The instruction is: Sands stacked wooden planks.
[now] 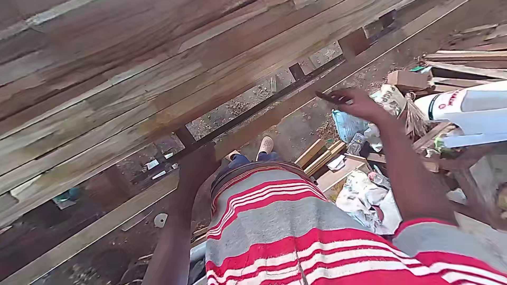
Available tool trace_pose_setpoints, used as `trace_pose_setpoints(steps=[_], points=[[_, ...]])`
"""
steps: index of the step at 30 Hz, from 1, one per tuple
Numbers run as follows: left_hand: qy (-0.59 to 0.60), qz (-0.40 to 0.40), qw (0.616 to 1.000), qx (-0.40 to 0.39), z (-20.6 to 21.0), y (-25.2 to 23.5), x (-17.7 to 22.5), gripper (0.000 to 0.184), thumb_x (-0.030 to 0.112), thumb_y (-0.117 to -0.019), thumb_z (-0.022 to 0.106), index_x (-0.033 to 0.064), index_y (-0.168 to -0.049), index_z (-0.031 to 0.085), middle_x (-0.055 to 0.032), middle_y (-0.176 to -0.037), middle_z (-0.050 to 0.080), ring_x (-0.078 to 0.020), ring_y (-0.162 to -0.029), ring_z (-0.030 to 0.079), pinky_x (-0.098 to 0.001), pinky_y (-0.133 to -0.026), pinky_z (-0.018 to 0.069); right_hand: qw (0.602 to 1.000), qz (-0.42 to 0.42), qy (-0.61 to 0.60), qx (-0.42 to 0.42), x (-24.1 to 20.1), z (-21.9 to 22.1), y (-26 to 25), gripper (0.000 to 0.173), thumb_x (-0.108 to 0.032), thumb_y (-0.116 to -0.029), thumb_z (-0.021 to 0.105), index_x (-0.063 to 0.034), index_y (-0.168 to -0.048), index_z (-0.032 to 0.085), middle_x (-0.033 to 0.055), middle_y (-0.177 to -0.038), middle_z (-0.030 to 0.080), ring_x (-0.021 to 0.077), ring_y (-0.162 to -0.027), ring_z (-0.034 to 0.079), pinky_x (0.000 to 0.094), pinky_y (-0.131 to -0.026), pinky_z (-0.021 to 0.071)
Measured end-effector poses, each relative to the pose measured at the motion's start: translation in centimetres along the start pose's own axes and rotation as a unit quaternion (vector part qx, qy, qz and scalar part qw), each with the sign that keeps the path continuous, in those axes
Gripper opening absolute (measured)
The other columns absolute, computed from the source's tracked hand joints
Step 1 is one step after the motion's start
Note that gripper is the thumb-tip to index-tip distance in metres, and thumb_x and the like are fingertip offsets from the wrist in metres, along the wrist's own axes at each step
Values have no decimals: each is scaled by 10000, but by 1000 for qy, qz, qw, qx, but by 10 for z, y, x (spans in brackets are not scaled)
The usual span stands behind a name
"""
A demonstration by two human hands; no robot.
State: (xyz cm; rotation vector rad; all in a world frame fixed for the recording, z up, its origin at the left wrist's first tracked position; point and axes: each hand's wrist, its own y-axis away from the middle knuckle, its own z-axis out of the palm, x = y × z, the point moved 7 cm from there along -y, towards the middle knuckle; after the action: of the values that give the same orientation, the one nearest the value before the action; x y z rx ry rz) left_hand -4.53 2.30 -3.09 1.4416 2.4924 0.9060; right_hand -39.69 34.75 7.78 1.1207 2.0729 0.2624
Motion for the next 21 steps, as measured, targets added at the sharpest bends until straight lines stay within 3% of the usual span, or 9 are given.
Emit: trace_pose_setpoints(steps=[3, 5, 7, 11, 13, 18, 21], points=[[-12, 20, 999, 46, 2, 5, 2, 564, 335, -892, 742, 11, -1331, 599, -273, -1090, 692, -492, -983, 691, -685, -762, 526, 993, -3, -78, 85, -3, 60, 17, 509, -23, -884, 693, -46, -1386, 611, 235, -1367, 595, 347, -1166, 628, 511, -971, 521], [-18, 24, 998, 47, 2, 6, 3, 561, 332, -893, 742, 8, -1327, 595, -272, -1080, 696, -493, -963, 697, -676, -745, 532, 985, -35, -72, 150, -15, 89, 26, 520, -39, -866, 730, -31, -1375, 624, 260, -1336, 604, 379, -1191, 619, 528, -997, 520], [-7, 34, 998, 58, 0, 7, 3, 569, 308, -881, 749, 1, -1335, 597, -280, -1066, 701, -503, -949, 697, -683, -746, 531, 975, -46, -63, 206, -27, 111, 32, 537, -14, -851, 759, -23, -1371, 626, 273, -1311, 590, 405, -1169, 614, 550, -948, 529], [6, 54, 994, 93, 1, 9, 1, 590, 284, -853, 765, 16, -1352, 601, -276, -1028, 710, -507, -916, 701, -679, -723, 532, 960, -33, -16, 279, -29, 138, 29, 568, -60, -840, 811, -98, -1380, 639, 214, -1286, 595, 363, -1036, 661, 525, -787, 588], [4, 47, 995, 86, 0, 9, 1, 584, 296, -860, 767, 36, -1358, 604, -272, -1052, 706, -499, -937, 699, -675, -735, 529, 959, -14, 25, 283, -27, 143, 34, 585, -81, -848, 809, -128, -1402, 629, 203, -1283, 591, 366, -968, 668, 539, -713, 583], [20, 62, 992, 109, -1, 11, 0, 587, 288, -860, 773, 32, -1361, 606, -272, -1040, 706, -498, -920, 704, -667, -733, 541, 968, 106, 100, 205, -36, 125, 62, 546, -169, -876, 788, -175, -1403, 643, 223, -1302, 607, 429, -1057, 656, 616, -792, 557], [16, 80, 989, 127, 5, 10, -2, 616, 274, -840, 781, 24, -1371, 595, -272, -1021, 702, -489, -867, 706, -652, -681, 543, 962, 169, 99, 188, -60, 107, 69, 544, -302, -918, 779, -133, -1413, 629, 241, -1311, 598, 433, -1007, 665, 625, -795, 549]])
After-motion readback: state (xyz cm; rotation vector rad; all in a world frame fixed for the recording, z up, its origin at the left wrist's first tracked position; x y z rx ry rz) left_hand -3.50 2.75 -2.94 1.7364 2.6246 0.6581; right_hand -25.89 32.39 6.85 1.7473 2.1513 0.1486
